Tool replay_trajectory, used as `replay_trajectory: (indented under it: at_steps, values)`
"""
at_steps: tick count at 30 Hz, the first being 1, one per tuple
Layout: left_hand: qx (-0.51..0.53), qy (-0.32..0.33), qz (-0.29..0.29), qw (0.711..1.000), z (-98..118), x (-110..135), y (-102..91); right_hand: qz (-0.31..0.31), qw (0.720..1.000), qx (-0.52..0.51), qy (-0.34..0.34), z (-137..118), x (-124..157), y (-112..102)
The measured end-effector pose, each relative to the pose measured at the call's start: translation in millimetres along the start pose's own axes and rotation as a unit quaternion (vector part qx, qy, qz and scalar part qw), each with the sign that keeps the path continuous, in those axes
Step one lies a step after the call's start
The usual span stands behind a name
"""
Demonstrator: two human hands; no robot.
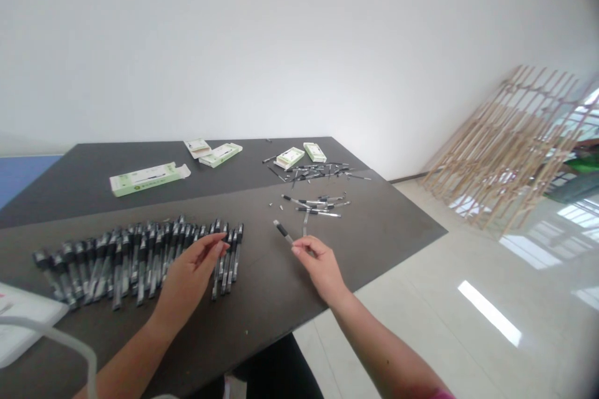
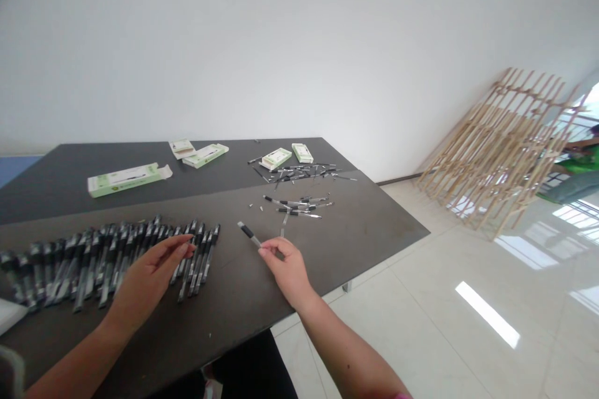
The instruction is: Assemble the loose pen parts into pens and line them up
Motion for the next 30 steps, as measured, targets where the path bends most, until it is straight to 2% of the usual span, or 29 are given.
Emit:
replay_trajectory:
  at_steps: [4,7,9,13,15,17,20,23,26,30]
  values:
    - [-0.035,0.038,-0.044,0.998,26.5,-32.9,8.4,0.130,0.990,0.048,0.007,20.1,21.5,-41.6]
    - [-0.104,0.080,-0.054,0.990,47.8,-82.5,20.4,0.191,0.977,0.082,0.040,41.9,30.8,-62.2]
    - [-0.158,0.075,-0.056,0.983,53.8,-123.6,35.8,0.210,0.972,0.070,0.081,58.8,33.2,-67.1]
    - [-0.248,0.045,-0.101,0.963,59.0,-199.8,90.7,0.227,0.962,0.017,0.151,81.3,34.3,-66.5]
    - [-0.276,0.026,-0.140,0.951,60.1,-226.3,124.4,0.230,0.960,0.012,0.157,82.0,34.1,-66.1]
    - [-0.298,0.004,-0.179,0.938,60.5,-243.0,155.4,0.230,0.960,0.015,0.157,80.8,34.3,-66.0]
    - [-0.318,-0.012,-0.216,0.923,64.0,-251.5,187.2,0.232,0.959,0.017,0.162,81.6,36.3,-66.3]
    - [-0.327,0.012,-0.232,0.916,72.8,-245.3,200.3,0.232,0.958,0.023,0.165,82.5,37.5,-66.2]
    - [-0.331,0.055,-0.242,0.910,83.5,-230.4,199.5,0.234,0.959,0.027,0.159,80.9,37.4,-66.7]
    - [-0.338,0.107,-0.246,0.902,99.3,-207.7,186.2,0.238,0.960,0.034,0.144,77.1,36.4,-68.3]
Point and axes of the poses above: each hand's wrist, its own x-axis away from the middle knuckle, its own y-axis out of the palm, z = x × y, the point moved 9 cm from there along -x, towards the middle knuckle, and after that the axes turned 9 degrees about -z, right-handed, at the moved point
